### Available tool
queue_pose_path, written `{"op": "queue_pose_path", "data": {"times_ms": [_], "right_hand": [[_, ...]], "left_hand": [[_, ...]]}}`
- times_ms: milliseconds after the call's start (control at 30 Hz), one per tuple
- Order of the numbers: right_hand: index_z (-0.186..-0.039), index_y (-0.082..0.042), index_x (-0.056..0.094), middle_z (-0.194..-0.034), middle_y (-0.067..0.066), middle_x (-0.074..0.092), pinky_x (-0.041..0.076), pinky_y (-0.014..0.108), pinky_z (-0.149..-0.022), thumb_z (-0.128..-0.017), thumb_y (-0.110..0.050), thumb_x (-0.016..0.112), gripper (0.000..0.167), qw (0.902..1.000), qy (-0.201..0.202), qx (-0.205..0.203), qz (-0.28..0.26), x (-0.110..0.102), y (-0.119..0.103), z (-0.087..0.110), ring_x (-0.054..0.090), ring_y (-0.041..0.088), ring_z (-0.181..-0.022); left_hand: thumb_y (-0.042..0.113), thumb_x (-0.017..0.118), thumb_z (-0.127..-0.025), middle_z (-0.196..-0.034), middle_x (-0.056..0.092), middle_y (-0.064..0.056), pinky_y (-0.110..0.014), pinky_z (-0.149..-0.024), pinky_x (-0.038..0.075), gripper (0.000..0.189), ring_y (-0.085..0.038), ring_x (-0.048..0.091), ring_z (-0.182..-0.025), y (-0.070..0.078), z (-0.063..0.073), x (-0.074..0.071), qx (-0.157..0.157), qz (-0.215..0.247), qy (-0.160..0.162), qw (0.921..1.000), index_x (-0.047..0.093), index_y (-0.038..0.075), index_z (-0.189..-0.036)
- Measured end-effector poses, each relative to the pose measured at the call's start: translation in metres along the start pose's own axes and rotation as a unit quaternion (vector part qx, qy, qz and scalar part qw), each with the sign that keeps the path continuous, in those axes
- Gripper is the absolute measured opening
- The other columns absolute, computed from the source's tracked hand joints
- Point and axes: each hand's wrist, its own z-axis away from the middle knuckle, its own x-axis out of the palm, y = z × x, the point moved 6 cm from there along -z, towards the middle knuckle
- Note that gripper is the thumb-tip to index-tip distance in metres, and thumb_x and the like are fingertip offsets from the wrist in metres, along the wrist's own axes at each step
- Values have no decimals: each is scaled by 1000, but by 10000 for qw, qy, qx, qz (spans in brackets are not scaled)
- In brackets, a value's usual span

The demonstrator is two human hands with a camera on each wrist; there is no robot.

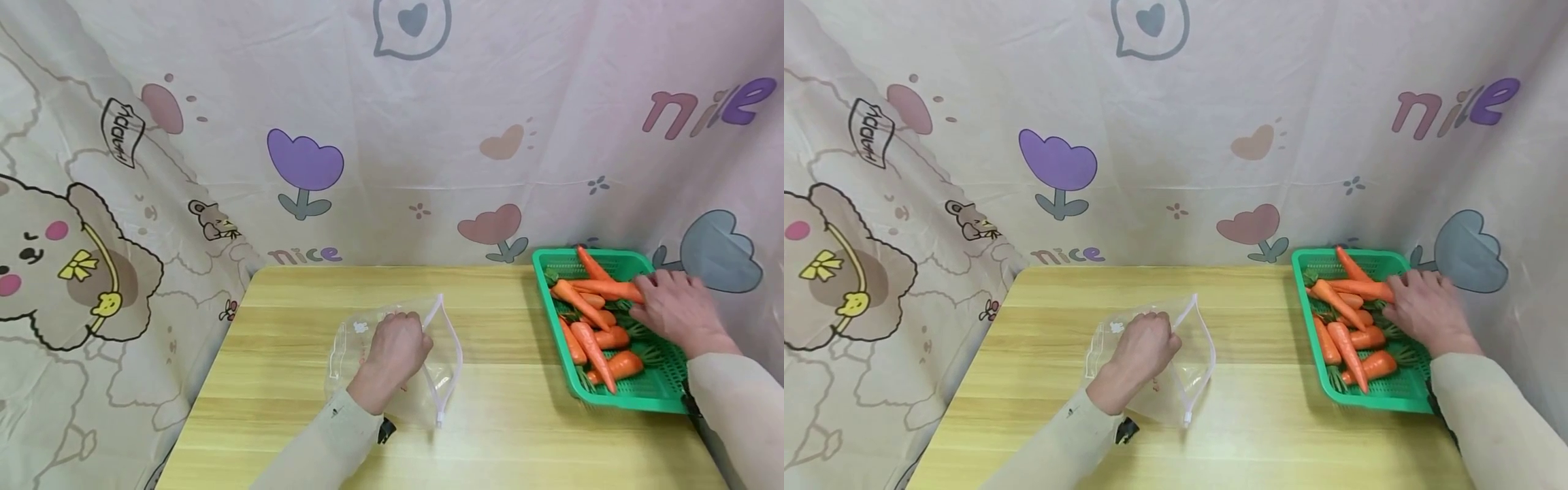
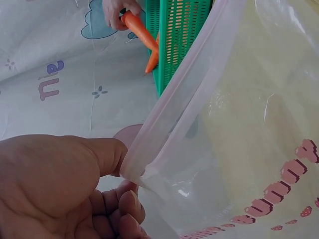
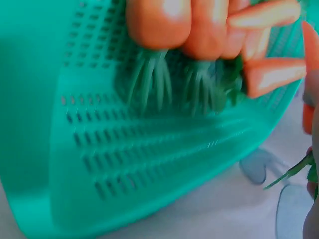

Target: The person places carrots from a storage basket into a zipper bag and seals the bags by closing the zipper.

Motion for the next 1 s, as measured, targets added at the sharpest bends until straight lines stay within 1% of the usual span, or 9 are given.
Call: {"op": "queue_pose_path", "data": {"times_ms": [67,133,200,333,433,567,700,833,1000], "right_hand": [[-109,0,55,-89,18,57,42,58,-73,-84,-31,83,49,9999,130,-47,-30,-3,-8,-2,53,42,-81],[-105,-1,53,-84,15,55,40,54,-71,-84,-31,83,47,9995,291,-70,-74,-9,-16,-4,51,39,-78],[-105,-1,52,-85,14,56,37,51,-70,-84,-32,83,48,9991,409,-58,-102,-16,-26,-8,49,37,-78],[-112,0,52,-100,21,58,38,56,-75,-87,-34,82,52,9983,550,-53,-163,-35,-50,-17,50,42,-90],[-115,1,54,-102,22,60,39,58,-77,-85,-35,81,54,9947,976,-140,-281,-50,-74,-22,52,44,-94],[-110,-1,61,-90,16,60,40,57,-76,-78,-32,77,47,9815,1758,-415,-638,-69,-116,-24,53,41,-86],[-106,-1,63,-90,16,62,42,58,-78,-81,-32,62,40,9629,2331,-952,-972,-83,-161,-21,54,40,-84],[-105,-1,62,-93,15,63,43,58,-80,-84,-34,54,40,9525,2463,-1405,-1113,-89,-199,-15,55,39,-84],[-105,-4,62,-95,12,62,41,54,-80,-81,-29,62,35,9469,2357,-1824,-1209,-94,-236,-10,55,37,-87]], "left_hand": [[17,68,-90,-68,57,-3,-38,-70,52,23,-21,52,-65,0,-1,0,2,16,-20,10000,57,10,-72],[17,68,-91,-68,57,-3,-38,-70,52,23,-21,52,-65,0,-1,-1,-4,16,-37,10000,57,10,-72],[17,68,-91,-68,56,-2,-38,-70,52,23,-21,52,-65,0,-2,-1,-21,6,-61,10000,56,10,-72],[18,68,-92,-69,56,-3,-39,-69,52,24,-22,53,-67,-1,-4,-4,-53,-85,-27,9999,56,10,-73],[18,67,-93,-70,58,-4,-39,-69,52,23,-24,56,-68,0,-6,-6,-5,-242,88,9997,57,9,-75],[18,66,-93,-73,60,-6,-39,-69,52,21,-27,59,-71,2,-8,-9,36,-526,303,9982,58,8,-76],[18,66,-92,-72,61,-7,-40,-69,52,20,-28,60,-71,3,-11,-11,12,-717,472,9963,58,7,-77],[17,66,-91,-71,60,-7,-40,-68,53,20,-28,59,-70,3,-12,-12,36,-746,507,9959,59,6,-77],[17,66,-93,-68,57,-4,-38,-67,51,20,-24,55,-67,3,-13,-13,57,-691,458,9965,58,7,-76]]}}
